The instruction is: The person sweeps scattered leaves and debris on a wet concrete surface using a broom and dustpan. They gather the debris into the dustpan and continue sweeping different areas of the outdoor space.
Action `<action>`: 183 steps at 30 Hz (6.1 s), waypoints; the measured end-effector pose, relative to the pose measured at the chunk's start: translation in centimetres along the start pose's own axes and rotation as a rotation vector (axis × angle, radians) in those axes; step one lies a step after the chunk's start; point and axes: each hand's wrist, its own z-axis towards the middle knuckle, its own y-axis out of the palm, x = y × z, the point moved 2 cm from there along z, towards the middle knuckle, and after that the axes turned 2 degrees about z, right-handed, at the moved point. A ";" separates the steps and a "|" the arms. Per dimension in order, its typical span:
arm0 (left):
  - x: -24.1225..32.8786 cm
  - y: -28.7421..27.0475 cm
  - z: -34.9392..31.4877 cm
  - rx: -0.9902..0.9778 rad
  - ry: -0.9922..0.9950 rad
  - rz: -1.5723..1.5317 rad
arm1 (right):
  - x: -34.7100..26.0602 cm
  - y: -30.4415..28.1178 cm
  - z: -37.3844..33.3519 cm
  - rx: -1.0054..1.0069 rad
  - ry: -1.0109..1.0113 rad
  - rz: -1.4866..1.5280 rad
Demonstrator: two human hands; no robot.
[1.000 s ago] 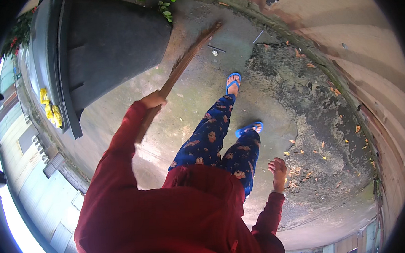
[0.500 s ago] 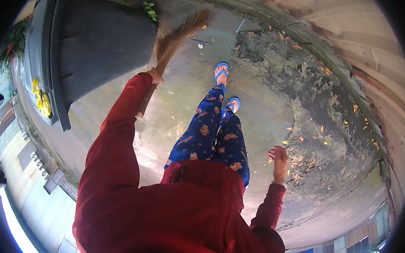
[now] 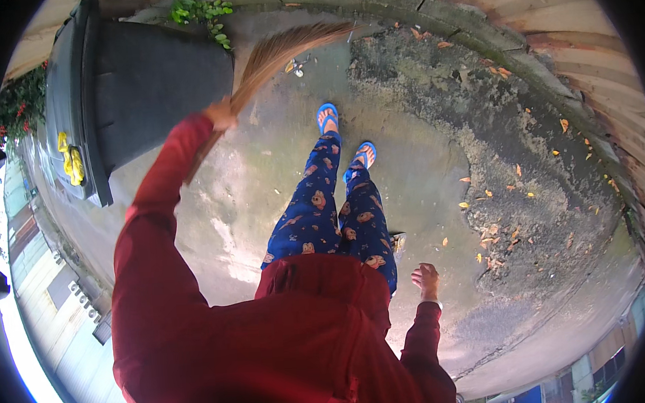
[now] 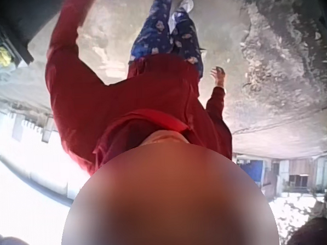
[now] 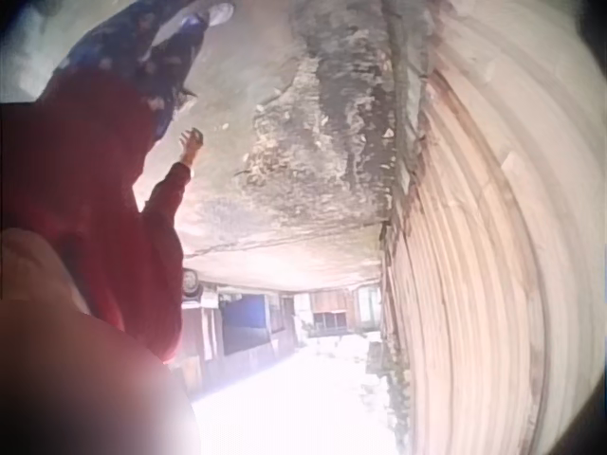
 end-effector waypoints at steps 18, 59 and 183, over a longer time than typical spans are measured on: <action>-10.3 -1.7 1.7 -0.288 -0.100 -0.067 | 6.8 10.6 -4.0 0.056 -0.077 0.283; -20.8 19.1 -6.0 -0.160 -0.034 -0.526 | 48.8 5.7 1.5 0.722 0.241 1.748; -15.0 26.6 -15.6 -0.545 0.289 -0.255 | 24.0 20.6 3.6 0.358 -0.615 0.457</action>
